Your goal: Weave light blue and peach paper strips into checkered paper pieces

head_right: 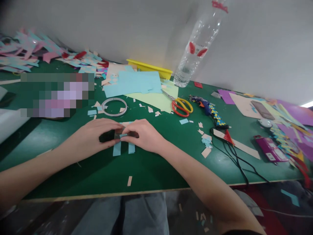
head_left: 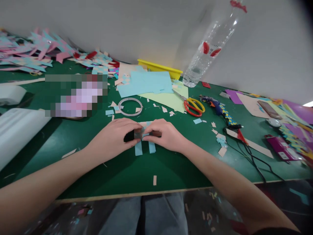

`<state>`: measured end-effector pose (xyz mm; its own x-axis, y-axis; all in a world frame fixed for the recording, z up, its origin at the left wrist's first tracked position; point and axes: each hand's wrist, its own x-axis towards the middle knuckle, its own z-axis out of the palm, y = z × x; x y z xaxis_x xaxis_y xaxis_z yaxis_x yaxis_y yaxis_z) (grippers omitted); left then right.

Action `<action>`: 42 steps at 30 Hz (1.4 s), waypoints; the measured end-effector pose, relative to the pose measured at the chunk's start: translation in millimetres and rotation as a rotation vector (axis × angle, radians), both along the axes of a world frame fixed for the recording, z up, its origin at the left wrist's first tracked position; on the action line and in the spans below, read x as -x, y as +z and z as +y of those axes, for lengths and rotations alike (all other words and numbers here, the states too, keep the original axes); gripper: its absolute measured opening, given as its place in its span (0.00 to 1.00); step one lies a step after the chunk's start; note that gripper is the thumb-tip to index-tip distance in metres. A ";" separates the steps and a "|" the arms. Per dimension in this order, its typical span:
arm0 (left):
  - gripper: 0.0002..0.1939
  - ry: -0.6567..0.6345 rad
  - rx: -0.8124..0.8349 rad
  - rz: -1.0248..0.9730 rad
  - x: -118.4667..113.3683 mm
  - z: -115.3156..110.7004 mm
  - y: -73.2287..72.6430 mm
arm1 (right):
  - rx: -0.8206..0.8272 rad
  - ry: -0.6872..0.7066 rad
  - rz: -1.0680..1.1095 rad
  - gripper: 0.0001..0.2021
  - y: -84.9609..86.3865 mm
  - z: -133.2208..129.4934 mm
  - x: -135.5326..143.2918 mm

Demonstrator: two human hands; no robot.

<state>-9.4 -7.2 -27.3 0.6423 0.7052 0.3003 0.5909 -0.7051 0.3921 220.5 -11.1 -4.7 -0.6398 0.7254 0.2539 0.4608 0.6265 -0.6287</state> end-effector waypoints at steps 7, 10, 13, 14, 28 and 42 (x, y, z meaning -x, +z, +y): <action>0.18 0.027 0.007 0.007 0.6 -1.3 -0.8 | 0.041 -0.031 -0.101 0.06 2.1 6.7 4.5; 0.14 0.019 0.039 -0.004 0.1 -1.7 1.1 | -0.008 -0.017 -0.126 0.05 -0.3 11.0 5.7; 0.10 0.001 0.044 -0.016 -0.5 -1.7 2.3 | -0.047 -0.030 -0.129 0.06 -3.7 14.7 5.9; 0.09 -0.008 0.041 -0.016 -0.5 -1.6 2.4 | -0.055 -0.038 -0.135 0.06 -4.8 15.6 5.9; 0.09 -0.036 -0.017 0.037 -0.5 -4.6 5.4 | -0.152 -0.096 -0.215 0.05 -15.5 18.7 10.2; 0.10 -0.148 -0.257 0.139 -2.9 -8.3 8.5 | -0.155 -0.166 -0.190 0.07 -19.2 12.5 11.3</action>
<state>-6.5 -15.5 -18.8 0.7796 0.5132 0.3588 0.5097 -0.8530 0.1126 209.1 1.4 -23.9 -0.5625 0.7860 0.2567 0.6653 0.6146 -0.4239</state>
